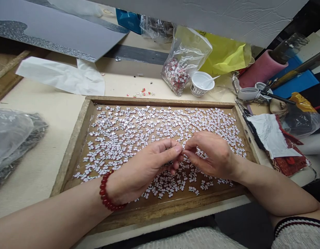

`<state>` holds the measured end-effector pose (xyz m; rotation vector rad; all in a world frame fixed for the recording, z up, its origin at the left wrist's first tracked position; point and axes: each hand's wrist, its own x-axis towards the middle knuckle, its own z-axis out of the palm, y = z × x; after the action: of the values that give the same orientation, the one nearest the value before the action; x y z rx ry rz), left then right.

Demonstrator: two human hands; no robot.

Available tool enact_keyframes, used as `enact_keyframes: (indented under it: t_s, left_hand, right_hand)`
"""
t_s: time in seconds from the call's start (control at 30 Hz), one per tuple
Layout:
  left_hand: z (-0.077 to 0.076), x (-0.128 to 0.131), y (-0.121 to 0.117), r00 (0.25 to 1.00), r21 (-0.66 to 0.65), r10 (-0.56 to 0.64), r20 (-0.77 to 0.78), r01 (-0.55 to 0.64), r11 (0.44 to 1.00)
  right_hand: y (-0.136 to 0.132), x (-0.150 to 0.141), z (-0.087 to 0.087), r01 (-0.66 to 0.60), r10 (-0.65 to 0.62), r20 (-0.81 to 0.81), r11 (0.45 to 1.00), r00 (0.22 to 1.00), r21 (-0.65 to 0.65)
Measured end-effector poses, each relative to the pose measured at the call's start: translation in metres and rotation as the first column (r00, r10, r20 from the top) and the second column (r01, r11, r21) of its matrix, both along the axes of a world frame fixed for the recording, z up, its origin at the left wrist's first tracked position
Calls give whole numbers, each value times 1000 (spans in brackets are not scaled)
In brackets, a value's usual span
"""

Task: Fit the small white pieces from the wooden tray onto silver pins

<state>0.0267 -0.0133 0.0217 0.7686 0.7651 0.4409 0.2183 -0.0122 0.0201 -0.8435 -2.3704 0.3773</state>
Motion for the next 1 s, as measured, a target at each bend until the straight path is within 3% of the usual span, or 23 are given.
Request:
enact_keyframes:
  t_s: [1.0]
  left_hand:
    - [0,0,0,1000,-11,14,-13,-14,1000]
  right_hand:
    - [0,-1,2,-16,16,13,1000,1000,-1]
